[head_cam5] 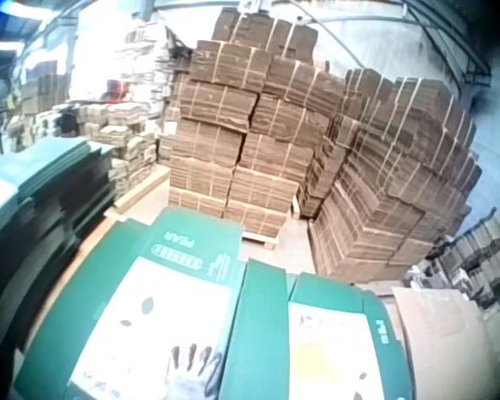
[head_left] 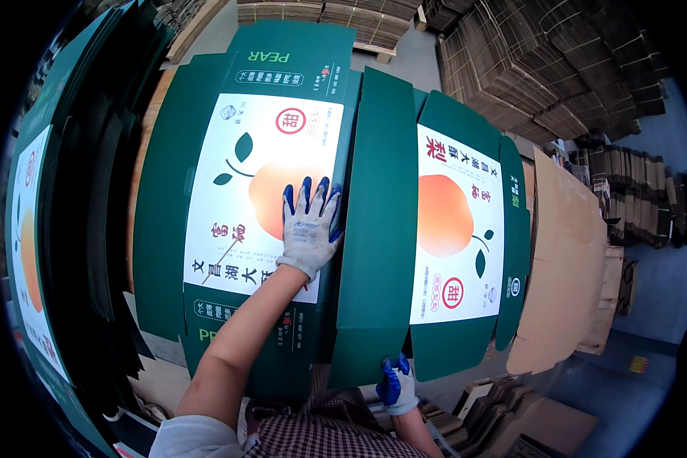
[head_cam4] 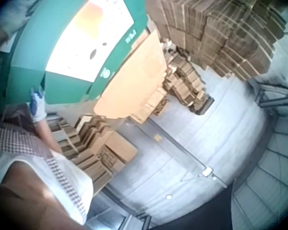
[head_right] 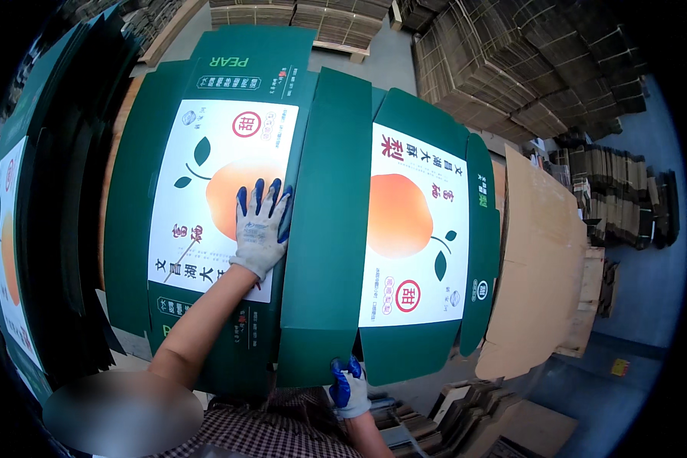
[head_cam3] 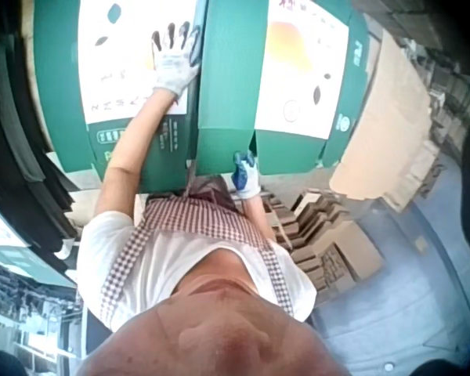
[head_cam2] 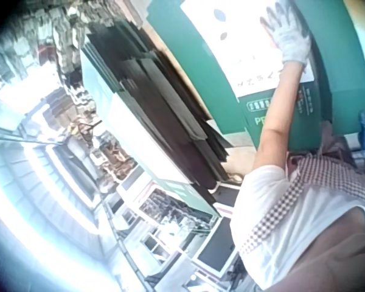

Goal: The person assembles flat-packed cardboard boxes by folding the printed green panels and inserting brown cardboard inserts into the slots. The person repeatedly picks up a printed panel, folds it into a box shape, and places it on a stack.

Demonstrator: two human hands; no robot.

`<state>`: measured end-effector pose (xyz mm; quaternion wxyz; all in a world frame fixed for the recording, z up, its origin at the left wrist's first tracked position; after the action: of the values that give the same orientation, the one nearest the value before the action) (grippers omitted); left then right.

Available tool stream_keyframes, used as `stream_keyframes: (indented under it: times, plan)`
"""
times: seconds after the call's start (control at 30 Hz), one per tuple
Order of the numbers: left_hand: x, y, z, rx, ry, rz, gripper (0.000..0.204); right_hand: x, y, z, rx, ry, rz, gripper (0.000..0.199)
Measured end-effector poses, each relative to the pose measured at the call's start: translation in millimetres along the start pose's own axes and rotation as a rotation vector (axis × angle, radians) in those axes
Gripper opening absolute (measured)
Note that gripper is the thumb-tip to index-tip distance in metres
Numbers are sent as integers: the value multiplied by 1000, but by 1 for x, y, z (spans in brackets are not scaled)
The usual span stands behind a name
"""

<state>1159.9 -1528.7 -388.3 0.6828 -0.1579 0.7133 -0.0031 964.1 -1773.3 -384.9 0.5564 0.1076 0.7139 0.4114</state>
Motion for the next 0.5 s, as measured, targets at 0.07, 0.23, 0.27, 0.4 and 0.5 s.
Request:
stream_keyframes:
  times: [0.07, 0.23, 0.27, 0.4, 0.5]
  plan:
    - [-7, 7, 2, 18, -37, -28, 62, -4, 17, 14, -39, -8, -35, 35]
    - [-37, 28, 35, 83, -251, -266, 46, 6, 9, 20, 47, 73, -26, 27]
    - [-41, 30, 46, 103, -281, -291, 45, 9, 4, 21, 109, 94, 11, 26]
    - [-39, 35, 95, 180, -284, -405, 49, 31, -23, 4, 362, 78, 257, 25]
    - [-28, 45, 113, 133, -281, -412, 50, 35, -16, 17, 202, 137, 76, 29]
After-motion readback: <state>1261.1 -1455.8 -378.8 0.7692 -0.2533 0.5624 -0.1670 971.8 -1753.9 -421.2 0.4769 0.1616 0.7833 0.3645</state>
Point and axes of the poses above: each hand's wrist, its own z-axis towards the middle knuckle, its own x-axis out of the palm, y = z × x, the point moved 10 cm from there along z, towards the middle knuckle, and after that the axes turned 8 degrees about -x, right-handed, at the moved point
